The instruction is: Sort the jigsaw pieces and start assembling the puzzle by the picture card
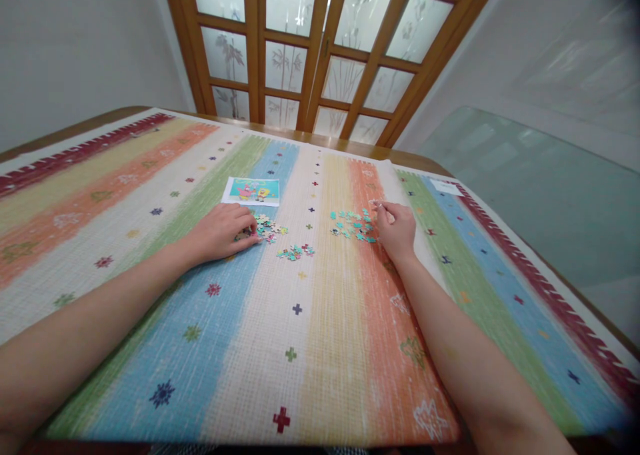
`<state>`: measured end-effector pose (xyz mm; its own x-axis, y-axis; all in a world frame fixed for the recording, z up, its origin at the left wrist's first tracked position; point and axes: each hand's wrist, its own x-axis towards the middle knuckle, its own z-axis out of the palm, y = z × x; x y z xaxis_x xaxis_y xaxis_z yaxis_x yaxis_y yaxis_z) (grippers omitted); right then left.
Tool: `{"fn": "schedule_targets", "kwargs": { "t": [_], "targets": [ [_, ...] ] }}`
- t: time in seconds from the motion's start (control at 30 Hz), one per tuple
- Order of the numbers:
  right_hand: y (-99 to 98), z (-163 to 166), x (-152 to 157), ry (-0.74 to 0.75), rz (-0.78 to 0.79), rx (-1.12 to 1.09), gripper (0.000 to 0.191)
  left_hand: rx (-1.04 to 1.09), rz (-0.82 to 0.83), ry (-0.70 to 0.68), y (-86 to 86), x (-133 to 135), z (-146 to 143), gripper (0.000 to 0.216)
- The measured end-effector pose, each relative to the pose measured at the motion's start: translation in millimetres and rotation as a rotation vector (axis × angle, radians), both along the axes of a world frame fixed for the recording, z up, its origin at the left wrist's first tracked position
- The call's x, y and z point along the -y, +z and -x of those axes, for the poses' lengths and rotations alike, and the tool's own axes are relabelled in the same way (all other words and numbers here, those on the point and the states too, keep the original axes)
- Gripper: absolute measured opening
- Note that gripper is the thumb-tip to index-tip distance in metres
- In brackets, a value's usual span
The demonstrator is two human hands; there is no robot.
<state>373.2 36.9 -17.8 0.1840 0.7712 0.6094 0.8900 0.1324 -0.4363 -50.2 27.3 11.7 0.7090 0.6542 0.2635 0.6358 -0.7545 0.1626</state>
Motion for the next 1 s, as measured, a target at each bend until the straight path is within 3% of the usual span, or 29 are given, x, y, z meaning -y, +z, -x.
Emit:
{"fn": "schedule_targets", "kwargs": {
  "t": [0.2,0.33,0.57,0.7,0.87,1.0],
  "targets": [
    [19.2,57,25,0.289,-0.032,0.081,0.030,0.027,-0.032,0.006,-3.3,-5,4,0.029],
    [26.3,102,47,0.506,0.010,0.114,0.026,0.181,-0.112,0.133,-2.1,1,-5,0.032],
    [26.4,154,71,0.764,0.201,-0.036,0.015,0.505,0.089,0.126,3.9,39,-47,0.028],
    [26.4,161,77,0.809,0.239,-0.185,0.008,0.546,0.150,0.086,4.6,51,-58,0.026],
    [27.3,161,78,0.761,0.260,-0.368,0.011,0.502,0.126,0.059,0.4,49,-56,0.026],
    [27.5,161,78,0.730,0.265,-0.386,0.010,0.459,0.121,0.049,-5.1,46,-54,0.028]
  ]
}}
